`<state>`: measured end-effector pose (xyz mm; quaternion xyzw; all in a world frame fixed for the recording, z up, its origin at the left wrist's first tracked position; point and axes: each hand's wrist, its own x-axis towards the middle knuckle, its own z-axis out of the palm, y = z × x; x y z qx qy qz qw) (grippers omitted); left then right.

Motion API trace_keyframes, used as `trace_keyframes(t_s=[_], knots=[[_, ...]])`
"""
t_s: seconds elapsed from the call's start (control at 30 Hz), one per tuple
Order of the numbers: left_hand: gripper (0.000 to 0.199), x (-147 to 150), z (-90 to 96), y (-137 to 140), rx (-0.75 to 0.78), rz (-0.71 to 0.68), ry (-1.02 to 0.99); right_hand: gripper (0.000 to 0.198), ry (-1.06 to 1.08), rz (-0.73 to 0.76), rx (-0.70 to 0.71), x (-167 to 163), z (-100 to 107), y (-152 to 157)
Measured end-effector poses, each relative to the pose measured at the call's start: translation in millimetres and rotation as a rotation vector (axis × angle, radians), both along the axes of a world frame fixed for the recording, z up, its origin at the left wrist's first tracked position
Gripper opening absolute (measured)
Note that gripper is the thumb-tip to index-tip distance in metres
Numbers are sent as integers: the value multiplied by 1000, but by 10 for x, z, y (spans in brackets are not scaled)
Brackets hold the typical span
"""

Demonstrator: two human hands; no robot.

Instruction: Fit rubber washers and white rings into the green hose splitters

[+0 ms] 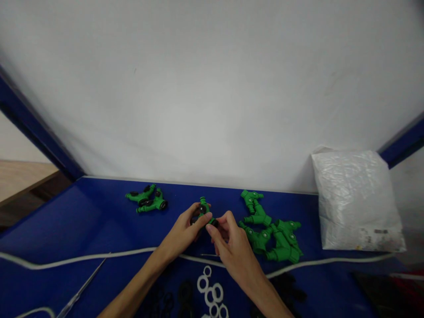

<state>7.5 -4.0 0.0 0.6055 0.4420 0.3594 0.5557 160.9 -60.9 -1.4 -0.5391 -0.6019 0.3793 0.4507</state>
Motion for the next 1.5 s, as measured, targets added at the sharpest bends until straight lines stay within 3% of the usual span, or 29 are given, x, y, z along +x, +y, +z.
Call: trace_keyframes(t_s=[0.37, 0.43, 0.57, 0.67, 0.77, 0.87, 1.0, 1.5], knots=[[48, -10, -50, 8, 12, -7, 19, 35, 342, 91, -209, -15, -45, 51], [49, -2, -35, 17, -12, -7, 1, 32, 232, 70, -162, -9, -25, 40], [49, 4, 29, 36, -112, -2, -47, 16, -203, 7, 115, 7, 34, 1], [49, -16, 80, 33, -205, -5, -60, 11, -427, 50, 269, 16, 50, -20], [48, -31, 101, 24, -239, -28, -68, 19, -583, 65, 352, 22, 32, -23], [46, -22, 95, 22, -229, -33, -66, 16, -652, 60, 379, 22, 24, -18], [46, -4, 78, 27, -193, -32, -61, 5, -591, 61, 356, 18, 34, -17], [48, 18, 44, 18, -109, -18, -77, 7, -253, 76, 124, 19, 80, -18]])
